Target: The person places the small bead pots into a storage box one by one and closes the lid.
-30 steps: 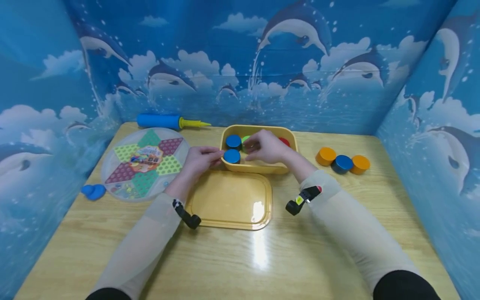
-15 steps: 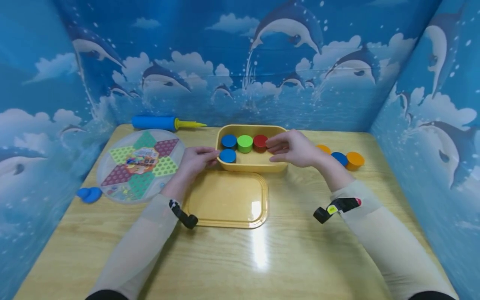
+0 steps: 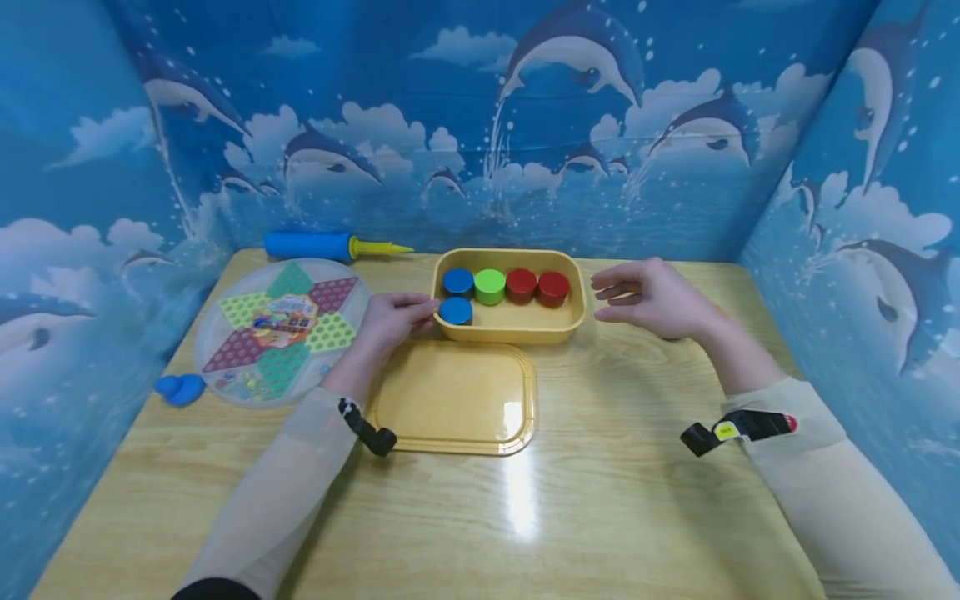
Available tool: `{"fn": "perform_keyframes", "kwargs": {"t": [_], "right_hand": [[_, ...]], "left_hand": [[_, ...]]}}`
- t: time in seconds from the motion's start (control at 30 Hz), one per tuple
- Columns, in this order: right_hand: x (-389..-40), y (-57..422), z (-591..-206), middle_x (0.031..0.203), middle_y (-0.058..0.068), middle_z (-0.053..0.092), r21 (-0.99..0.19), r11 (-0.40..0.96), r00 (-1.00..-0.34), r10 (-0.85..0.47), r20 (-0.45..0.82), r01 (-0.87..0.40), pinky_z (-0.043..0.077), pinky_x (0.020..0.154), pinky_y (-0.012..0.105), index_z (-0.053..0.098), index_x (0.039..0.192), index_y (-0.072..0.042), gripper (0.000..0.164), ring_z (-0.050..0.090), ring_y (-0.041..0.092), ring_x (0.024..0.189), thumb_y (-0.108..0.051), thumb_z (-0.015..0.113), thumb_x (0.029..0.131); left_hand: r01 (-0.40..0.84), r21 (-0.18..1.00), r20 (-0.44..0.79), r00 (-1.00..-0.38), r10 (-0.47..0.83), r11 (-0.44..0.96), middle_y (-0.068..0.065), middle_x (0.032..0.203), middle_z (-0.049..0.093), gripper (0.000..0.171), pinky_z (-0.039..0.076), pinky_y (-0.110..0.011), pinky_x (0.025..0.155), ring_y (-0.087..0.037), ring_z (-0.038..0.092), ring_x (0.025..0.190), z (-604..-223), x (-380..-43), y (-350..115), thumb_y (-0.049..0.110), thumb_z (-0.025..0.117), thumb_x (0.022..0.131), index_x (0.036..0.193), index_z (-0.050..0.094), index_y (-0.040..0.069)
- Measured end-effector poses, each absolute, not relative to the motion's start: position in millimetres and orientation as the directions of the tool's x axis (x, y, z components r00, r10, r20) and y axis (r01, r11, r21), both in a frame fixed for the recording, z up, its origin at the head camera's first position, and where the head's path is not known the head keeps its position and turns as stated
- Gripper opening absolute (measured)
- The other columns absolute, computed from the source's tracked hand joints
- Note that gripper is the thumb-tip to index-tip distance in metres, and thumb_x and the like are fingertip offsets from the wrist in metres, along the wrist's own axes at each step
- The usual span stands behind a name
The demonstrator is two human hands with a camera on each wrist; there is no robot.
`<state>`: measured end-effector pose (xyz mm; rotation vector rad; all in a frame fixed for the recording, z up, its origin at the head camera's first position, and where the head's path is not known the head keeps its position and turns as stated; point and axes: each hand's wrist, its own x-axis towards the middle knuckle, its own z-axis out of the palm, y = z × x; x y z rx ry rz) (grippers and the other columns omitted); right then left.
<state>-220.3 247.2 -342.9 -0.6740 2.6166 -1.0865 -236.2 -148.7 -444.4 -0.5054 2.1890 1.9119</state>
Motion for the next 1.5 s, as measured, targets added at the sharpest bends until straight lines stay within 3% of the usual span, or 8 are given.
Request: {"fn": "perform_keyframes", "kwargs": {"t": [0.3, 0.43, 0.53, 0.6, 0.87, 1.2, 1.5], "right_hand": [[-214.1, 283.0, -347.1, 0.141, 0.025, 0.061, -0.722, 0.643, -0.901, -0.428, -0.065, -0.253, 0.059, 0.091, 0.021, 0.059, 0.145, 0.004, 0.054, 0.063, 0.042, 0.126, -0.012, 0.079, 0.098], [-210.4, 298.8, -349.7, 0.144, 0.026, 0.059, -0.674, 0.702, -0.927, -0.369, -0.065, -0.232, 0.059, 0.099, 0.038, 0.059, 0.146, 0.003, 0.056, 0.058, 0.044, 0.131, -0.016, 0.080, 0.098], [-209.5, 313.7, -353.1, 0.145, 0.029, 0.056, -0.634, 0.736, -0.938, -0.344, -0.048, -0.237, 0.053, 0.105, 0.057, 0.058, 0.146, 0.004, 0.056, 0.055, 0.048, 0.132, -0.018, 0.079, 0.099], [-210.0, 325.3, -356.7, 0.146, 0.030, 0.055, -0.620, 0.750, -0.944, -0.327, -0.044, -0.231, 0.049, 0.107, 0.062, 0.057, 0.147, 0.004, 0.057, 0.053, 0.049, 0.133, -0.020, 0.079, 0.099], [-215.9, 360.5, -372.9, 0.150, 0.031, 0.051, -0.577, 0.803, -0.963, -0.249, -0.100, -0.147, 0.052, 0.102, 0.064, 0.054, 0.150, 0.004, 0.065, 0.051, 0.054, 0.134, -0.036, 0.073, 0.103], [-223.1, 392.8, -398.0, 0.156, 0.038, 0.038, -0.546, 0.834, -0.959, -0.211, -0.188, -0.076, 0.042, 0.108, 0.072, 0.043, 0.156, 0.007, 0.080, 0.041, 0.061, 0.137, -0.035, 0.079, 0.099], [-228.9, 407.7, -421.1, 0.151, 0.042, 0.041, -0.547, 0.832, -0.965, -0.208, -0.158, -0.090, 0.039, 0.109, 0.073, 0.039, 0.154, 0.015, 0.081, 0.043, 0.061, 0.134, -0.030, 0.079, 0.099]], "left_hand": [[-0.361, 0.928, -0.349, -0.929, -0.122, 0.092, -0.014, 0.120, 0.069, 0.031, 0.063, -0.028, 0.084, -0.022, 0.073, 0.101, -444.5, -236.1, -149.6, 0.019, 0.078, 0.099, 0.125, 0.073, 0.002], [-0.357, 0.931, -0.347, -0.931, -0.114, 0.080, -0.015, 0.121, 0.068, 0.032, 0.063, -0.029, 0.085, -0.023, 0.072, 0.102, -443.3, -235.3, -149.6, 0.018, 0.079, 0.099, 0.126, 0.072, 0.001], [-0.356, 0.931, -0.347, -0.931, -0.113, 0.078, -0.016, 0.121, 0.068, 0.033, 0.063, -0.029, 0.085, -0.024, 0.072, 0.103, -442.6, -234.6, -149.0, 0.018, 0.079, 0.098, 0.126, 0.072, 0.001], [-0.358, 0.930, -0.348, -0.931, -0.113, 0.082, -0.015, 0.122, 0.068, 0.034, 0.063, -0.029, 0.085, -0.024, 0.072, 0.103, -442.5, -234.7, -148.6, 0.019, 0.079, 0.099, 0.127, 0.072, 0.002], [-0.359, 0.929, -0.349, -0.930, -0.111, 0.087, -0.015, 0.122, 0.068, 0.033, 0.063, -0.029, 0.085, -0.023, 0.072, 0.102, -441.7, -234.5, -148.7, 0.019, 0.078, 0.099, 0.127, 0.072, 0.001], [-0.375, 0.922, -0.363, -0.924, -0.122, 0.097, -0.014, 0.123, 0.068, 0.035, 0.063, -0.029, 0.086, -0.023, 0.072, 0.103, -440.0, -234.9, -148.3, 0.020, 0.078, 0.099, 0.129, 0.072, 0.003], [-0.362, 0.928, -0.352, -0.929, -0.114, 0.086, -0.015, 0.123, 0.067, 0.035, 0.063, -0.028, 0.086, -0.023, 0.072, 0.103, -441.3, -234.5, -148.4, 0.019, 0.078, 0.099, 0.129, 0.071, 0.001]]}}
